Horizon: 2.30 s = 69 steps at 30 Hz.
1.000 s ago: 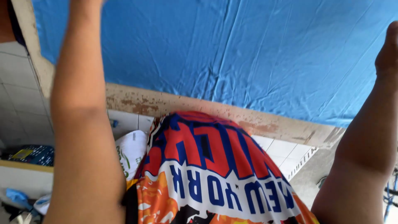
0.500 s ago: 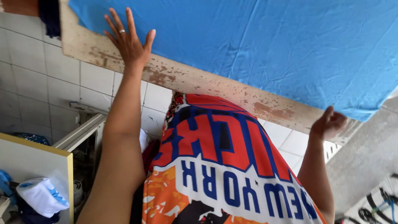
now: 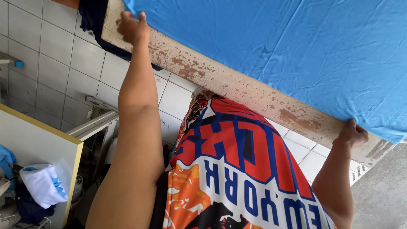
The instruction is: Cutting multiple strips of blue fabric from a larger piece using scissors on a work table.
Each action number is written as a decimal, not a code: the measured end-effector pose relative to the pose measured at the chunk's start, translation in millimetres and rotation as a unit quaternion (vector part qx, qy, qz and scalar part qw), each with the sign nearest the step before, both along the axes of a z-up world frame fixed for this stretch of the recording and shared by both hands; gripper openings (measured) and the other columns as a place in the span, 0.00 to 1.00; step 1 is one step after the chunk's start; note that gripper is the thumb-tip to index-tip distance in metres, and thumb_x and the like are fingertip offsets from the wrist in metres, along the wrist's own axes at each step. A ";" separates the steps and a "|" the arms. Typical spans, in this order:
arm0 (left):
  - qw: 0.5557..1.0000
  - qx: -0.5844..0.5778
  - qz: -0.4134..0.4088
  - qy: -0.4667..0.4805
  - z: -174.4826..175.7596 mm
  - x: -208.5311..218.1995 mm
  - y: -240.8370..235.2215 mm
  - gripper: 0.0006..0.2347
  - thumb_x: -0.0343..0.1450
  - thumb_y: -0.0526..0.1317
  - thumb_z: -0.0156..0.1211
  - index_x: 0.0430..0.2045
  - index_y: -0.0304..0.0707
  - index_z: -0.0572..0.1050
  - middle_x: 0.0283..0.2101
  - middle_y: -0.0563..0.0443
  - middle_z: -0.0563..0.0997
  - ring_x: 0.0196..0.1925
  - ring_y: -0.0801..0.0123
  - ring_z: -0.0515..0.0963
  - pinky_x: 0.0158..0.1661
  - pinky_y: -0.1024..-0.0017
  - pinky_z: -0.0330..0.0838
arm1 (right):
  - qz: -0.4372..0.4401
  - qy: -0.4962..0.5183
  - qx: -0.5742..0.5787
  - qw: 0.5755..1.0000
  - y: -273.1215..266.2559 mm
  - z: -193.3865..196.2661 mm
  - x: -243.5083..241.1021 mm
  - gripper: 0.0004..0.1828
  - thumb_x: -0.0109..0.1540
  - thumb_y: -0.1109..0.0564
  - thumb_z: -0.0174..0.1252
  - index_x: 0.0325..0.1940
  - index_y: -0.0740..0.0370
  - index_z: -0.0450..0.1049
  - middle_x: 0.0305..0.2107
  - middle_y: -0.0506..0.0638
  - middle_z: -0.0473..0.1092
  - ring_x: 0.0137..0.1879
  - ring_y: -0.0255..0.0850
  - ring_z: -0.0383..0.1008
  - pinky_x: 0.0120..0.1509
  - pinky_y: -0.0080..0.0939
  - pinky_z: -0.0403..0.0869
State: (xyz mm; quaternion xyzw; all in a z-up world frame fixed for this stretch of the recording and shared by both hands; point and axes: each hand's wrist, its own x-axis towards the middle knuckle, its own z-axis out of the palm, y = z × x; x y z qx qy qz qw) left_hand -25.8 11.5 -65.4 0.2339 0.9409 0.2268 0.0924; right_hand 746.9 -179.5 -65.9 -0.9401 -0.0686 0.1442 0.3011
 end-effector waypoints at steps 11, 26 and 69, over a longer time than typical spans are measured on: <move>0.963 0.247 -0.067 -0.090 -105.6 -94.0 15.2 0.14 0.47 0.34 0.78 0.13 0.49 0.73 0.14 0.55 0.82 0.06 0.72 0.82 0.02 0.71 0.70 | -0.048 0.076 0.123 0.988 0.4 45.5 -2.5 0.11 0.52 0.52 0.66 0.27 0.52 0.69 0.17 0.44 0.67 0.21 0.29 0.64 0.23 0.36 0.53; 0.980 0.161 -0.059 -0.098 -50.1 -65.5 4.0 0.09 0.61 0.32 0.66 0.16 0.46 0.69 0.21 0.58 0.81 0.20 0.80 0.78 0.19 0.75 0.78 | -0.002 0.016 0.068 0.998 1.3 -7.1 8.6 0.09 0.59 0.59 0.63 0.25 0.53 0.71 0.19 0.40 0.69 0.27 0.30 0.67 0.34 0.30 0.71; 0.837 -0.129 -0.523 0.101 43.8 273.8 -44.1 0.42 0.72 0.73 0.43 0.75 0.44 0.45 0.71 0.42 0.29 0.74 0.46 0.28 0.67 0.31 0.30 | -0.050 0.242 0.154 0.957 -46.2 45.1 182.5 0.14 0.52 0.59 0.63 0.40 0.56 0.69 0.28 0.46 0.67 0.38 0.38 0.69 0.35 0.42 0.64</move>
